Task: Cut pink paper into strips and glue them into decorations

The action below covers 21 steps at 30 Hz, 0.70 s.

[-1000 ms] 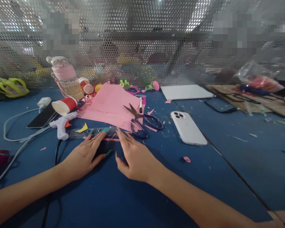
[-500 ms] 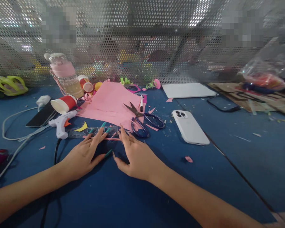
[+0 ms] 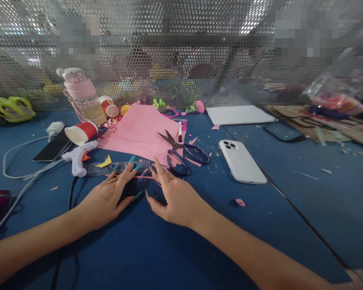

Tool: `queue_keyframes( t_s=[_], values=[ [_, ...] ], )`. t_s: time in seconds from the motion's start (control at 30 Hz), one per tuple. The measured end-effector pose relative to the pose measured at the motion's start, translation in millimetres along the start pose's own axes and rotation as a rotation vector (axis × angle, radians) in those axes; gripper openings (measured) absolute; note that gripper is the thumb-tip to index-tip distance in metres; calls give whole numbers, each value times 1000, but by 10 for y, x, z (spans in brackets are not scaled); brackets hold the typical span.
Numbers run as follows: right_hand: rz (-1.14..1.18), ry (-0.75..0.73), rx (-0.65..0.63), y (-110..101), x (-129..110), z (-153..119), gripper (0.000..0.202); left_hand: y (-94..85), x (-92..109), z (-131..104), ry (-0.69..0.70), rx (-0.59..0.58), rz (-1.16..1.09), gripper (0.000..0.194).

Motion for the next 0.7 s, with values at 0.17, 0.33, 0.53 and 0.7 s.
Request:
queue_keyframes(
  t_s=[0.17, 0.33, 0.53, 0.7],
  values=[
    [-3, 1, 10, -19, -3, -1, 83, -8, 6, -6, -1, 14, 5, 68],
    [-15, 8, 5, -10, -7, -7, 83, -10, 18, -6, 13, 11, 18, 67],
    [-12, 12, 0, -14, -17, 0, 84, -11, 12, -4, -3, -7, 15, 61],
    [-10, 14, 13, -12, -13, -6, 84, -13, 14, -2, -5, -18, 20, 62]
  ],
)
Point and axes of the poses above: each hand's wrist, its own z-axis towards the middle knuckle, its own y-axis out of the palm, x = y × z, the point moved 6 cm from there along z, towards the middle knuckle, and after that the axes turned 4 degrees about y, right-handed, at the moved point
